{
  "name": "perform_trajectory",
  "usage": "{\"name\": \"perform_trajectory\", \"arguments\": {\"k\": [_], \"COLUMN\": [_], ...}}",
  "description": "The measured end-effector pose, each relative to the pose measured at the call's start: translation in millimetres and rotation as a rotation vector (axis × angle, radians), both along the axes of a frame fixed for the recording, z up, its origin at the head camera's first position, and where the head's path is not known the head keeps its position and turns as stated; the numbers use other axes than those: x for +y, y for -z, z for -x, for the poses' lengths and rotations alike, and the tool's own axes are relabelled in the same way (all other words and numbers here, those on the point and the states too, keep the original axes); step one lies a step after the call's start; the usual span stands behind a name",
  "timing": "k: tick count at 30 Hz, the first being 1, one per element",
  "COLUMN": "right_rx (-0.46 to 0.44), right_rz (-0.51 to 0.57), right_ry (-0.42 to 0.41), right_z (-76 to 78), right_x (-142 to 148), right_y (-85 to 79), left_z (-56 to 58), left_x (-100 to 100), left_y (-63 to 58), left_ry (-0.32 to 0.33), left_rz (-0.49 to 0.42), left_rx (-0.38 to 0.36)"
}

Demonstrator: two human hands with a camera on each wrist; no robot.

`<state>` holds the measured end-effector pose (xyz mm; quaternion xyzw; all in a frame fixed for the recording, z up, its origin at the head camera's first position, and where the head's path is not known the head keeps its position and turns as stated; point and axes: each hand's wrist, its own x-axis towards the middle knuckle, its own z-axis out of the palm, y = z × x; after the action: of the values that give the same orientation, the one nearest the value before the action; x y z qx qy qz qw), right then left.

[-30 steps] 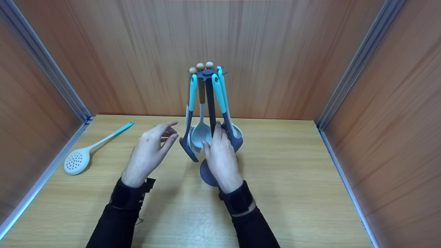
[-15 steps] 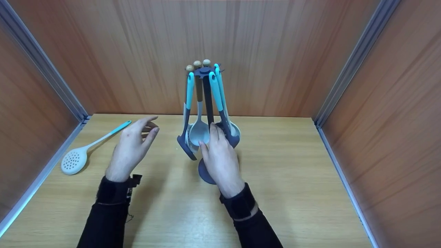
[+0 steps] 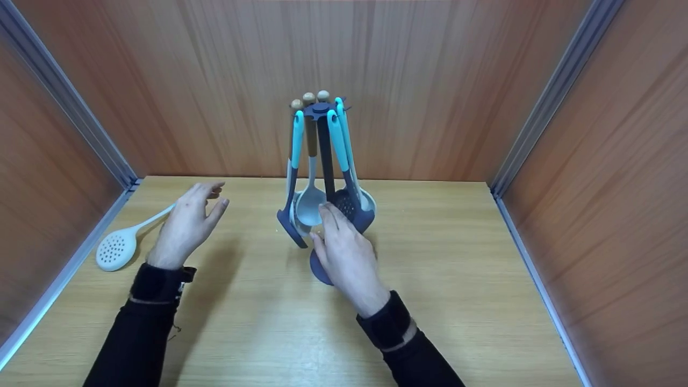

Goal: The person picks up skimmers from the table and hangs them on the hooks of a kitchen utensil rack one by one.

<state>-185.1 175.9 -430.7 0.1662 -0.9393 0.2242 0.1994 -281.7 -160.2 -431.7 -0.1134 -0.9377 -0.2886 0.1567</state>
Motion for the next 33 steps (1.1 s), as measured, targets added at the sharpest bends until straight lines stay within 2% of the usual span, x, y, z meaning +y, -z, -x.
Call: {"name": "perform_trajectory", "arguments": {"k": [7, 15, 21, 24, 33], "right_rx": [-0.045, -0.151, -0.094, -0.067, -0.089], "right_rz": [-0.098, -0.165, -0.211, -0.235, -0.287], "right_ry": [-0.079, -0.131, -0.150, -0.167, -0.218], "right_z": [-6.8, -13.0, -20.8, -24.2, -33.7], "right_x": [1, 0, 2, 1, -1], "right_y": [6.7, 16.5, 26.2, 27.9, 28.9], "left_z": [12.4, 24.2, 29.4, 30.4, 34.7], "left_x": [-20, -35, -44, -51, -69], "left_y": [10.1, 21.3, 31.2, 34.3, 36.4], "left_ry": [-0.020, -0.060, -0.061, -0.067, -0.111], "left_rz": [0.053, 0.103, 0.160, 0.177, 0.225], "left_rx": [-0.001, -0.015, -0.028, -0.057, -0.137]}}
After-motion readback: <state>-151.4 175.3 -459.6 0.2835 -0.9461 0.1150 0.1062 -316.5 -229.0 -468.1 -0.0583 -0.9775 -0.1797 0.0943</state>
